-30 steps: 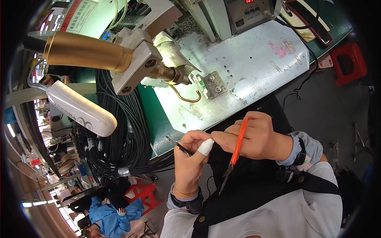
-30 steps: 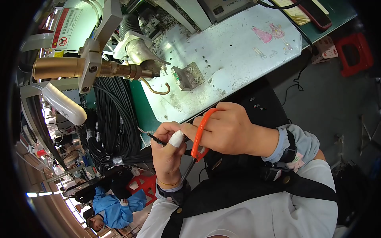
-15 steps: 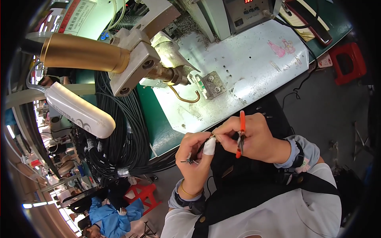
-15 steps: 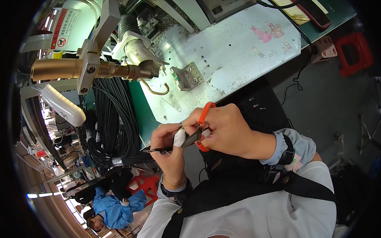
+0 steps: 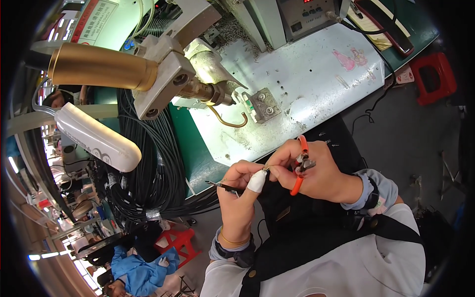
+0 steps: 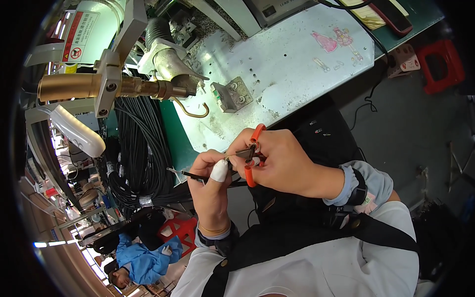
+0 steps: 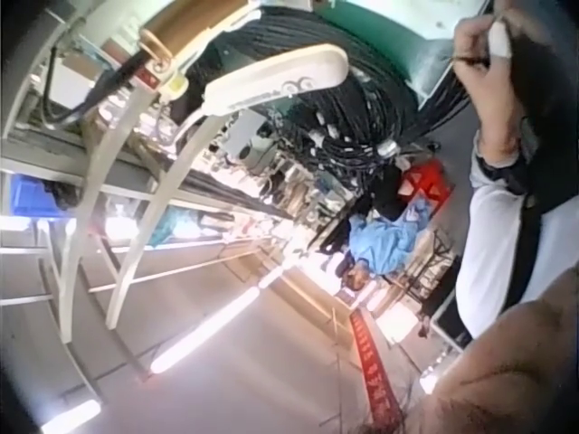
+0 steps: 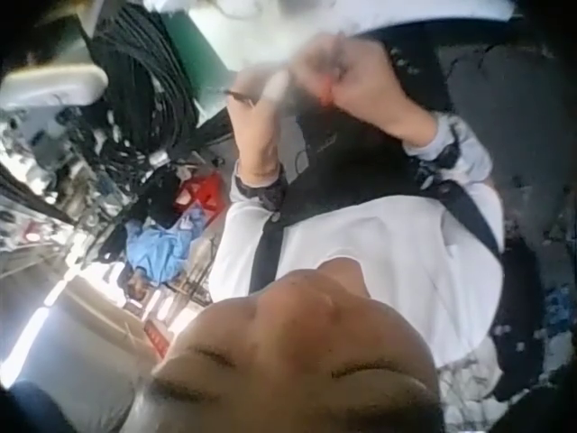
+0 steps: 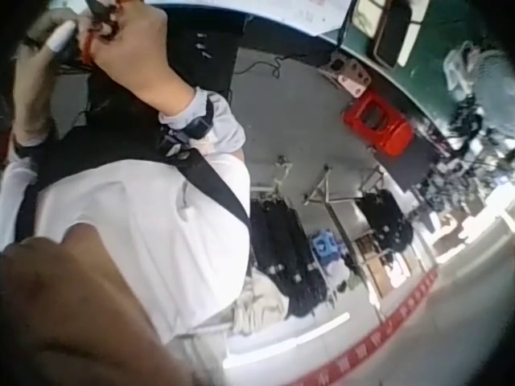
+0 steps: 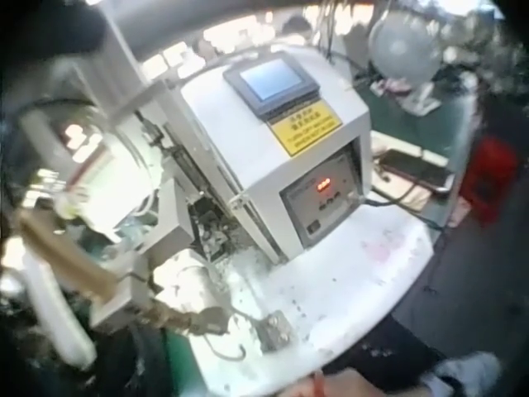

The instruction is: The person picks up a bundle of wires and uses shears to trim the ends of individual wires one at a time. After trimming the ends, the person places the bundle back onto the table and reaches for another bundle.

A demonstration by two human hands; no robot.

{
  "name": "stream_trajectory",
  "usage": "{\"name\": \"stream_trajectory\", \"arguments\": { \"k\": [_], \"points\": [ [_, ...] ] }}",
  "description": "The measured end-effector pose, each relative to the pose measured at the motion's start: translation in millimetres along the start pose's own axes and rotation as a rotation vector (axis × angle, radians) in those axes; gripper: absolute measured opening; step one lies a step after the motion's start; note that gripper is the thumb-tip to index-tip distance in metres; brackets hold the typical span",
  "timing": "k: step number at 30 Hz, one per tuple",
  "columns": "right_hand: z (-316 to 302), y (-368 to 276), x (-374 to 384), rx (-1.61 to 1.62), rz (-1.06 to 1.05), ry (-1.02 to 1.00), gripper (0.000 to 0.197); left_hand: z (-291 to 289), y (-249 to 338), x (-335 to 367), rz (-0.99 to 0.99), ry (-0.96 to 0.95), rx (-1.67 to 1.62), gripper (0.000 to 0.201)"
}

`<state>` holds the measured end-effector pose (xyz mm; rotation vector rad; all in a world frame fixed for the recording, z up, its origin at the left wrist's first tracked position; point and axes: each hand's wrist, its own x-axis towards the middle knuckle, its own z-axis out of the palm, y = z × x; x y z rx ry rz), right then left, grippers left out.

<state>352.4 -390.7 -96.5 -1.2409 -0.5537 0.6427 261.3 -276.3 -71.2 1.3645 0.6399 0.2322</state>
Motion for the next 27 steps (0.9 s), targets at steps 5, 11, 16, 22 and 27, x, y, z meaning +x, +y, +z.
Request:
{"name": "stream_trajectory", "arguments": {
  "k": [5,11,16,22,27],
  "points": [
    [-4.0,-2.8,0.5,-0.009,-0.017,-0.041,0.008,-2.5,-1.2,0.8,0.031,-0.018,-0.03,0.008],
    [-11.9,-11.1,-2.4,-0.696,-0.015,-0.128,0.028,-11.3,-3.1,-3.1,0.169,0.0,-0.06,0.012],
    [-7.4,-2.3,-6.8,-0.969,-0.088,-0.082,0.037,-1.9,-4.1,-3.8,0.3,0.067,0.063,0.012],
    [-6.9,-4.5,-5.9,-0.952,-0.028,-0.144,0.034,1.6,-1.5,-3.2,0.341,0.125,0.11,0.011],
    [-7.2,5.9,-6.0,-0.909,-0.021,-0.141,0.033,-6.4,0.3,3.0,0.337,0.05,0.125,0.014]
  ]
}}
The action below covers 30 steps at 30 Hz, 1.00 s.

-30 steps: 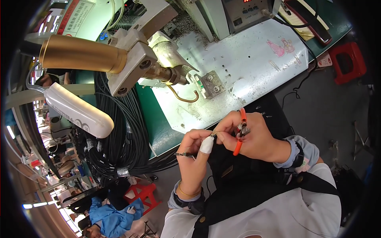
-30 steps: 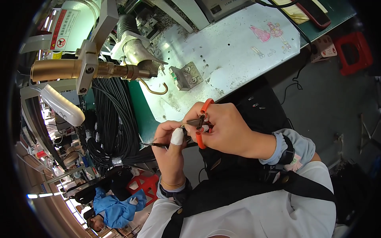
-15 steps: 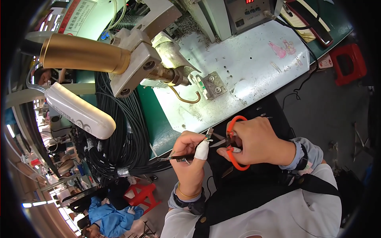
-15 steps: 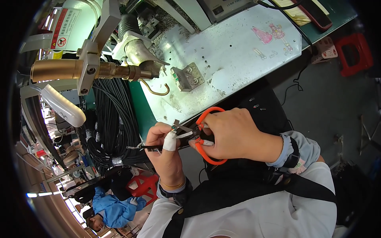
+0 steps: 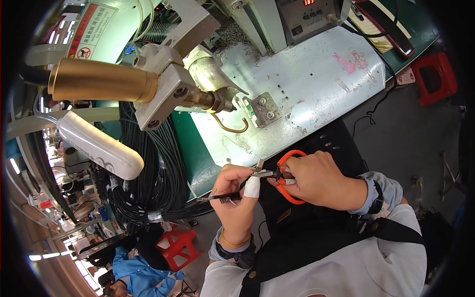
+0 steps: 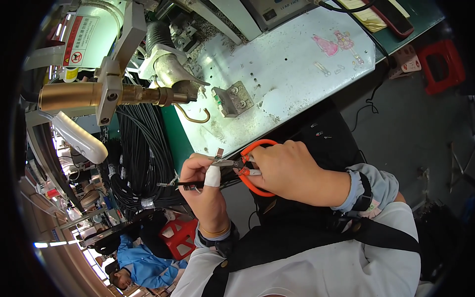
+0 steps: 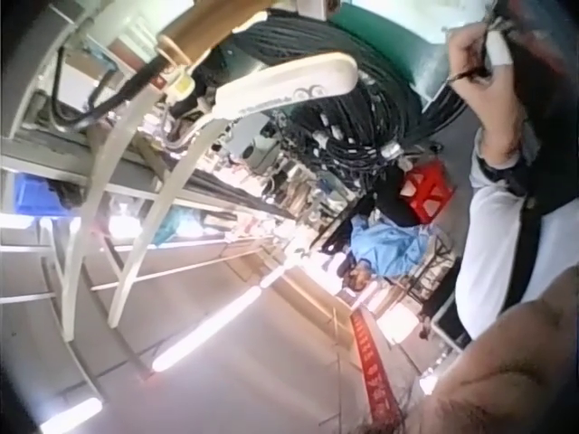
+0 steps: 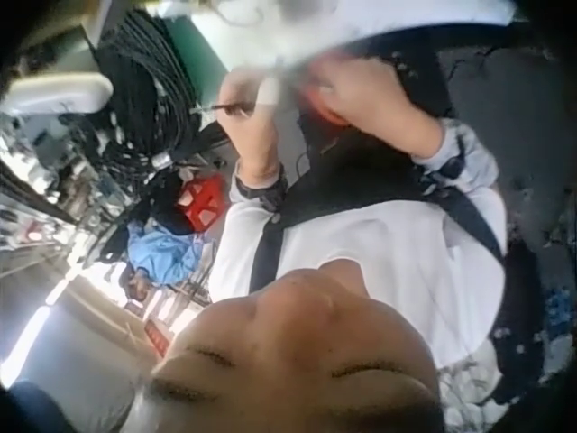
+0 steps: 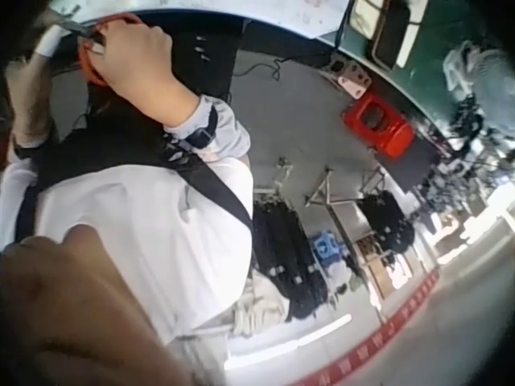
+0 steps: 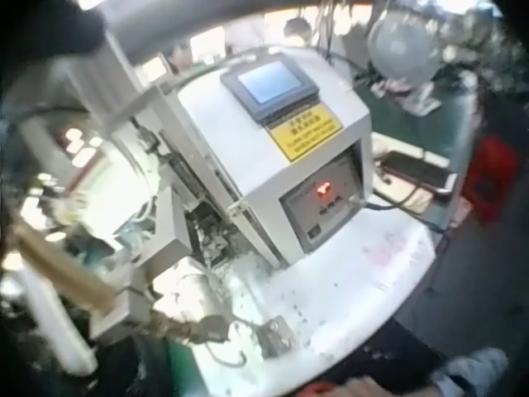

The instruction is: The person picks up a bundle of wires and uses shears to trim the ends of individual wires one at a time. After trimming the ends, the person places the bundle back onto the table and reaches for another bundle.

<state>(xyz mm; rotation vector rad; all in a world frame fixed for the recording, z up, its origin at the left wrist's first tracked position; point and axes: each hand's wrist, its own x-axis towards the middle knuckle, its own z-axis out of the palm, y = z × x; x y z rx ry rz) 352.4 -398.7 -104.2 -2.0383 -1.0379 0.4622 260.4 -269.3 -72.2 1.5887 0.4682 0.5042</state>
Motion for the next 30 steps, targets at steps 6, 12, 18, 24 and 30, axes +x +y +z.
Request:
{"name": "stream_trajectory", "arguments": {
  "k": [6,12,18,24,30],
  "points": [
    [-5.2,11.3,5.7,0.242,0.075,-0.094,0.031,-6.8,-13.6,39.4,-0.399,-0.104,-0.344,0.011],
    [-11.5,20.7,43.9,0.576,0.176,0.238,0.018,-2.8,-20.7,76.4,-0.479,-0.117,-0.385,0.01],
    [-24.0,13.5,80.7,0.728,0.279,0.131,0.018,-7.2,-21.9,88.7,-0.486,-0.133,-0.304,0.015],
    [-14.6,22.1,85.0,0.63,0.196,0.173,0.021,-11.3,-21.0,91.0,-0.481,-0.123,-0.248,0.021],
    [-13.4,22.5,85.5,0.528,0.108,0.25,0.022,7.8,-10.1,84.1,-0.37,0.035,-0.061,0.022]
  ]
}}
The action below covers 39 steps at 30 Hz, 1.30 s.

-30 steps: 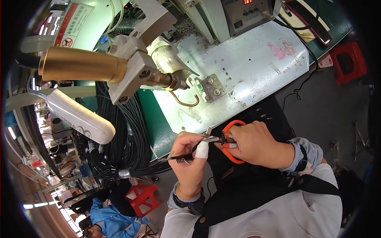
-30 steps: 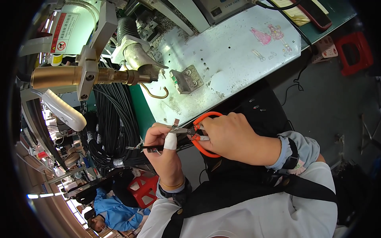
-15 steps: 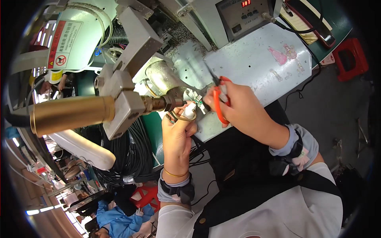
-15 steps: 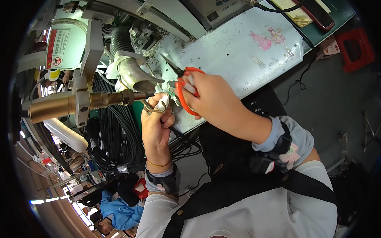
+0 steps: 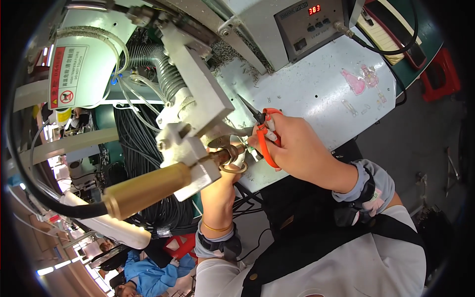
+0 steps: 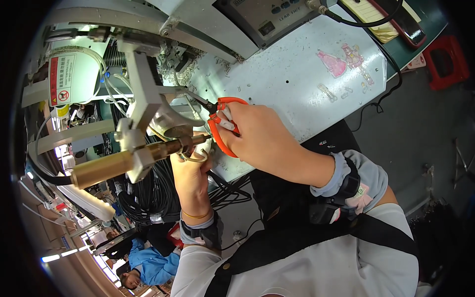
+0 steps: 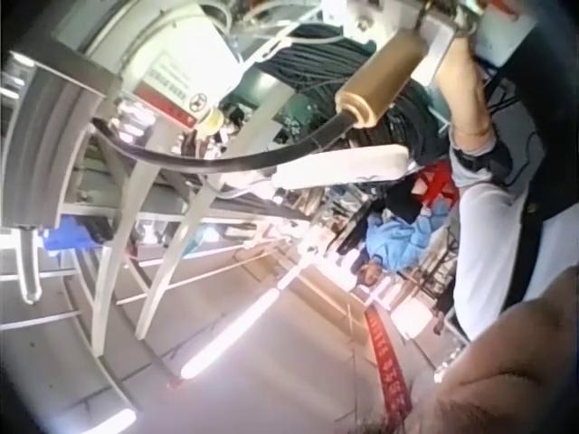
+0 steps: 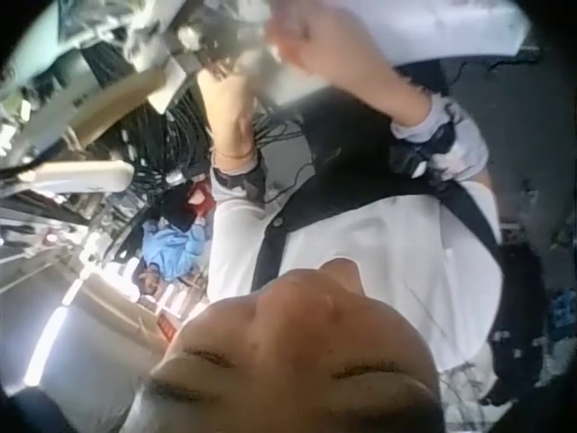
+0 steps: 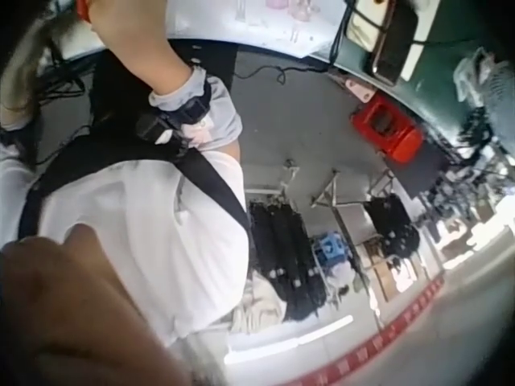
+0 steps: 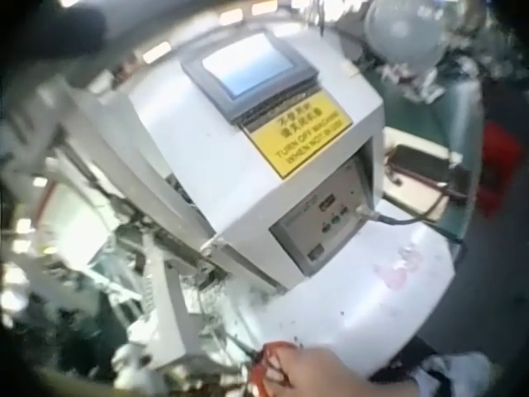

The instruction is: The person picks up a bundle of wires and uses shears to trim the ends of individual wires one at a time. After trimming the ends, the person places the bundle back onto the table and reaches for another bundle.

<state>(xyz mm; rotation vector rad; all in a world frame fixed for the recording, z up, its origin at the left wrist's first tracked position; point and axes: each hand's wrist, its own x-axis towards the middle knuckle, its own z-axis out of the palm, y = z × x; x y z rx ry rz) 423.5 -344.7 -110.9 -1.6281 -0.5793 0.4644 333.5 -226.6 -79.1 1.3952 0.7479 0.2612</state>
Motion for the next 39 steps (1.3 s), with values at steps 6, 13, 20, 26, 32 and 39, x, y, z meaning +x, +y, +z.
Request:
{"name": "stream_trajectory", "arguments": {
  "k": [6,13,20,26,32,39],
  "points": [
    [-1.5,-1.9,0.4,0.007,0.031,-0.019,0.022,-6.7,-1.4,-2.8,0.039,-0.047,0.0,0.024],
    [-2.4,-6.6,-5.0,0.049,0.096,-0.055,0.018,-17.4,-4.0,-0.7,-0.098,-0.076,0.065,0.024],
    [-6.6,-8.6,-29.5,0.441,0.265,-0.169,0.014,-18.7,-5.0,-28.9,-0.06,-0.267,-0.166,0.014],
    [-14.0,-30.0,-40.1,0.07,-0.156,-0.161,0.011,-10.9,-13.9,-49.5,0.081,-0.224,0.153,0.016],
    [-15.2,-34.0,-50.0,0.17,-0.356,-0.399,0.019,0.7,-20.5,-80.1,-0.005,-0.501,0.079,0.02],
    [-16.9,-33.9,-75.8,0.064,-0.024,-0.192,0.014,-3.1,-31.8,-96.8,0.361,-0.253,0.085,0.014]
  ]
}}
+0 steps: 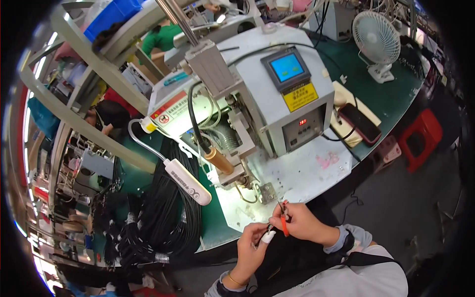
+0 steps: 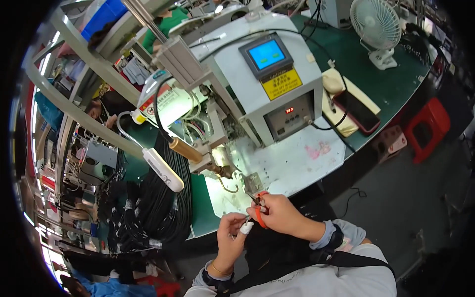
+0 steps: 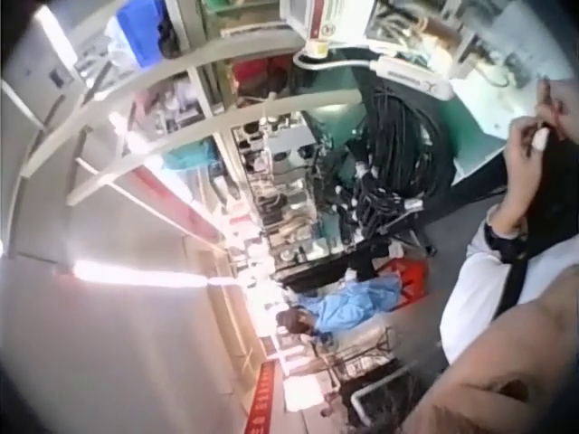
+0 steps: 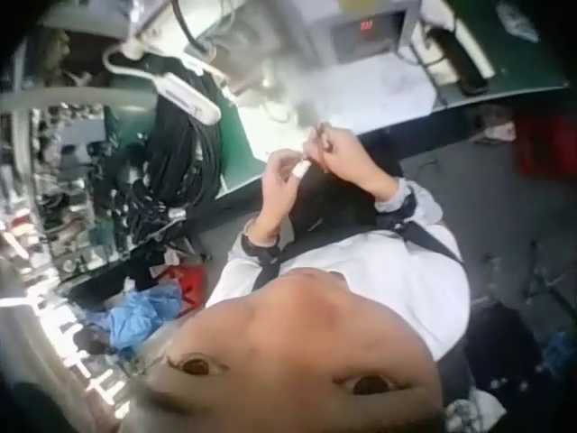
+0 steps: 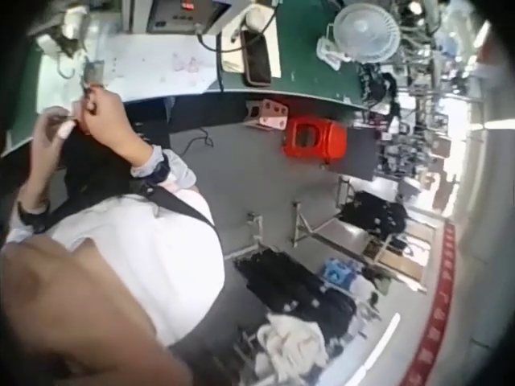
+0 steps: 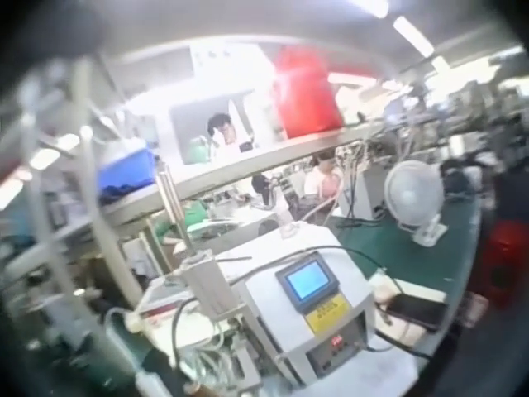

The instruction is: The person picks up a bundle of wires and uses shears to trim the ends of individual wires one at a time. After trimming the ends, the person places the bundle back onto the table and reaches for another bundle.

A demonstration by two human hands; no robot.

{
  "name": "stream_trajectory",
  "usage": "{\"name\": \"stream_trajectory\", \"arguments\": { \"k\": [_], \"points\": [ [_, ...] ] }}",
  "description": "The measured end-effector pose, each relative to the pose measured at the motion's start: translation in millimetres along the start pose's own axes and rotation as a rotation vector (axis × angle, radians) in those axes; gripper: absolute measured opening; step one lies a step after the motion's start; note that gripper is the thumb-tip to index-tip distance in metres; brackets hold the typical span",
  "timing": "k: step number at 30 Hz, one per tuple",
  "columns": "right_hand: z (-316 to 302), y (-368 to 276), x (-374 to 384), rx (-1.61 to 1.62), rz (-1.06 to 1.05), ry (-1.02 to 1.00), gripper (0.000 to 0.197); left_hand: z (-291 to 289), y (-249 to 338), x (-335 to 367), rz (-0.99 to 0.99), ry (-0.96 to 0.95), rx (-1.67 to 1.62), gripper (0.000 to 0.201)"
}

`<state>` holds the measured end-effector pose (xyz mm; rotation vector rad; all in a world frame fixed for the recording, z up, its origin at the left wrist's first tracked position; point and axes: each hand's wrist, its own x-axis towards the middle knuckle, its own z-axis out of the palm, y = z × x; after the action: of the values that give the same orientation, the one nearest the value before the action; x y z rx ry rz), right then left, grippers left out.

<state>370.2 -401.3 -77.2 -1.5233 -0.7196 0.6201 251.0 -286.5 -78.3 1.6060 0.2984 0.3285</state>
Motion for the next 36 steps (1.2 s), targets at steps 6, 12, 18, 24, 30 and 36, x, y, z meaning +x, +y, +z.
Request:
{"name": "stream_trajectory", "arguments": {
  "k": [6,12,18,24,30,36],
  "points": [
    [-6.6,1.2,2.8,0.306,0.362,-0.28,0.017,-5.3,3.5,6.3,0.285,0.054,0.38,0.012],
    [2.6,7.6,-3.2,-0.01,-0.086,-0.154,0.015,-25.4,-3.3,12.3,-0.182,-0.049,-0.276,0.014],
    [-3.2,-8.4,6.0,-0.724,-0.851,0.006,0.016,-28.8,2.4,12.9,-0.458,-0.061,-0.548,0.012],
    [-8.4,-10.2,8.6,-0.897,-1.068,-0.012,0.021,-30.5,6.9,11.1,-0.551,-0.097,-0.442,0.011],
    [-6.9,3.5,4.2,-0.863,-1.032,0.018,0.019,-32.9,6.4,10.8,-0.589,-0.145,-0.444,0.009],
    [0.0,8.2,1.4,-0.85,-0.991,0.201,0.018,-16.5,16.7,9.5,-0.342,-0.056,-0.269,0.01]
  ]
}}
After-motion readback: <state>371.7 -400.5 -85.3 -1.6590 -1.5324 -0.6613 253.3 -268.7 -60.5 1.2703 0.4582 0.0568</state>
